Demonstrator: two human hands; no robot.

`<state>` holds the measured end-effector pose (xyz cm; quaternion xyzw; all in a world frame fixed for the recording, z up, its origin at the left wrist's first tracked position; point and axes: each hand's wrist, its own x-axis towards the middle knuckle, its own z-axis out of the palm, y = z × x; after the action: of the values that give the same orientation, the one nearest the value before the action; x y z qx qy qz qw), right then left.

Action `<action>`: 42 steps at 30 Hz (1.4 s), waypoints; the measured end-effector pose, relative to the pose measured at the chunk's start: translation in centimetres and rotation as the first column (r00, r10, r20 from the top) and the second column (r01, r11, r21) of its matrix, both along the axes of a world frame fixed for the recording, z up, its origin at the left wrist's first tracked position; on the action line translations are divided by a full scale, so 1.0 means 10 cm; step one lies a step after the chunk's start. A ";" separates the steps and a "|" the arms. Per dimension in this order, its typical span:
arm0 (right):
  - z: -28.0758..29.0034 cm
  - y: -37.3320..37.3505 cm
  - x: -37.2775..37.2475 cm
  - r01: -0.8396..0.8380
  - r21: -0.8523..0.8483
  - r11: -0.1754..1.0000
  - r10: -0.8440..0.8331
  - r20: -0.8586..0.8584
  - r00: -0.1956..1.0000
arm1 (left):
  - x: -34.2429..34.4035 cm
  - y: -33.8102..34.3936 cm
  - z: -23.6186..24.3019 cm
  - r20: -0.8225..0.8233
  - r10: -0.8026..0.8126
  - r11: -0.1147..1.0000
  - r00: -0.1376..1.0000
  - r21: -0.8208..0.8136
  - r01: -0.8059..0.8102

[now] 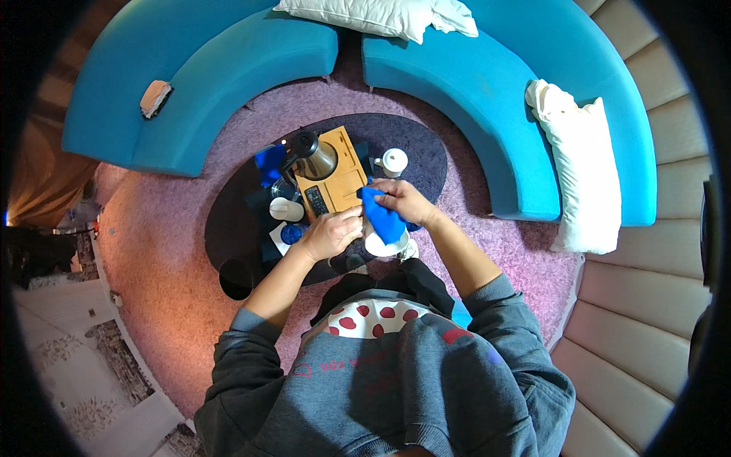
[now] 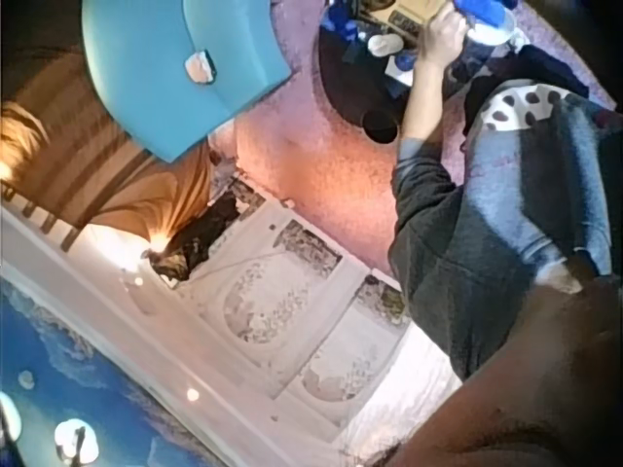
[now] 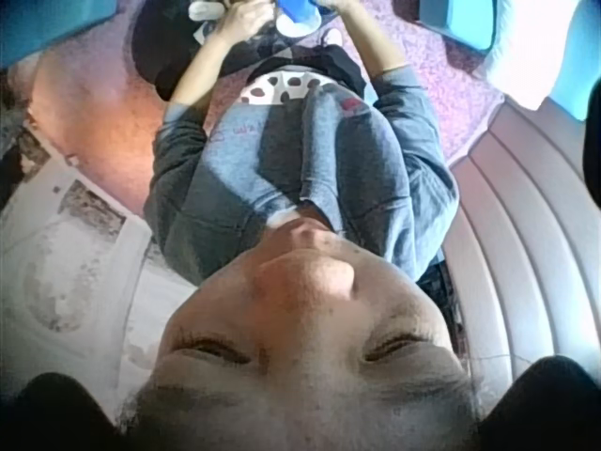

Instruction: The person wipes a round glass table with a blue cloth, moving a remote control and a water bottle aside to reach the surface. They then wipe several white cups and a wooden tray on the table, returning items to their original positions as they clean.

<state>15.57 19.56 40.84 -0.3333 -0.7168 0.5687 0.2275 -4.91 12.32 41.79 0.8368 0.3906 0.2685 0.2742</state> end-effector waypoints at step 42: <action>-0.10 -0.45 -0.30 0.003 0.882 0.472 -0.473 0.250 0.845 | 0.42 0.14 -0.28 0.357 0.885 0.442 0.299 -0.846 -0.297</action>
<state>12.60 15.03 39.84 -0.4012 -0.8774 0.0029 0.2632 -0.69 13.69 38.95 0.2444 0.5964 0.5362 0.5450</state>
